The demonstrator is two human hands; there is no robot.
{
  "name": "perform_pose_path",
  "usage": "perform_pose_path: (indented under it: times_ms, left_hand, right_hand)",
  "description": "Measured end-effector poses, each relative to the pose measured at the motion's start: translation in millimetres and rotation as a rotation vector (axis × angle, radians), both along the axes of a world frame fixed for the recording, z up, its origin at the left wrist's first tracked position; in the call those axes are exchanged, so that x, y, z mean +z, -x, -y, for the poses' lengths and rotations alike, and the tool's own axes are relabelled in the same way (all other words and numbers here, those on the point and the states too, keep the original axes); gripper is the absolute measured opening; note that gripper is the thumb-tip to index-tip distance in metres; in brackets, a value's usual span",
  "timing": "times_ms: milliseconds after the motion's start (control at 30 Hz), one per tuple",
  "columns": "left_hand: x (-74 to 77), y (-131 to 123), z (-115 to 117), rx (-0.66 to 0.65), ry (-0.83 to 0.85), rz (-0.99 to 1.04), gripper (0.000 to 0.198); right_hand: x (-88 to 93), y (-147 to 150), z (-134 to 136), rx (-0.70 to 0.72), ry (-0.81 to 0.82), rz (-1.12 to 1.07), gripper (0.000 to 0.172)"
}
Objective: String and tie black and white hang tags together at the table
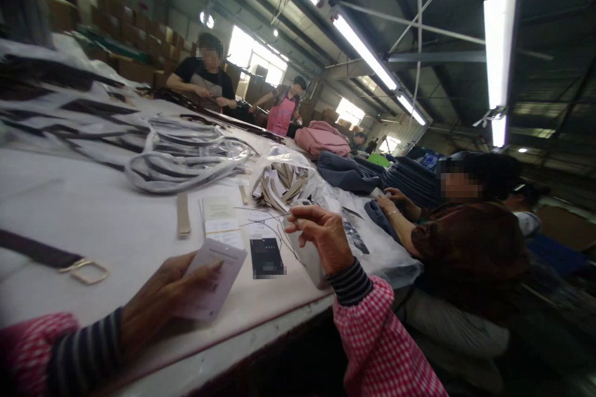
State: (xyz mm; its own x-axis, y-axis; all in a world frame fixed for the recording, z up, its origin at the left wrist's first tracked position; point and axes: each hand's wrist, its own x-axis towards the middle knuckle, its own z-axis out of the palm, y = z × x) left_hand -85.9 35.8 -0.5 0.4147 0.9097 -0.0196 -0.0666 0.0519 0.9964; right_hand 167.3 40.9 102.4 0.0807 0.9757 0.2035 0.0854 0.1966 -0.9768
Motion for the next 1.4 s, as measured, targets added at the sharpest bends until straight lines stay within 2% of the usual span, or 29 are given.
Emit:
perform_pose_path:
  times_ms: [233,333,433,600,667,733,800,933,1033,1233,1400]
  left_hand:
    - [-1.8,2,-7,0.042,0.052,0.063,0.057]
    - [-3.1,2,-8,0.055,0.059,0.050,0.057]
    - [-2.3,2,-7,0.051,0.044,0.063,0.056]
    - [4.7,2,-3,0.099,0.112,0.052,0.057]
    - [7.3,2,-2,0.119,0.127,0.053,0.057]
    - [8.3,2,-1,0.117,0.132,0.059,0.057]
    - [7.6,2,-1,0.105,0.118,0.057,0.056]
    - [3.0,1,-2,0.089,0.017,0.045,0.047]
    - [-0.7,1,-4,0.084,-0.062,0.034,0.039]
    - [-2.2,3,-3,0.126,-0.254,-0.066,0.033]
    - [-1.5,4,1,0.156,-0.361,-0.185,0.035]
  right_hand:
    - [-0.7,15,44,0.063,-0.104,0.087,0.012]
    - [-4.2,22,50,0.089,-0.187,0.124,0.006]
    - [-2.8,25,46,0.058,-0.178,0.078,0.007]
    - [23.9,13,39,-0.149,-0.291,-0.214,0.017]
    - [34.7,9,41,-0.167,-0.320,-0.253,0.022]
    - [36.1,11,43,-0.138,-0.284,-0.237,0.029]
    - [25.3,19,44,-0.081,-0.180,-0.190,0.030]
    - [-15.8,42,43,0.054,0.058,-0.010,0.020]
    - [-37.7,59,39,0.105,0.125,0.055,0.019]
    - [-48.8,79,30,0.117,0.080,0.018,0.018]
    - [-52.4,85,28,0.111,0.098,-0.001,0.028]
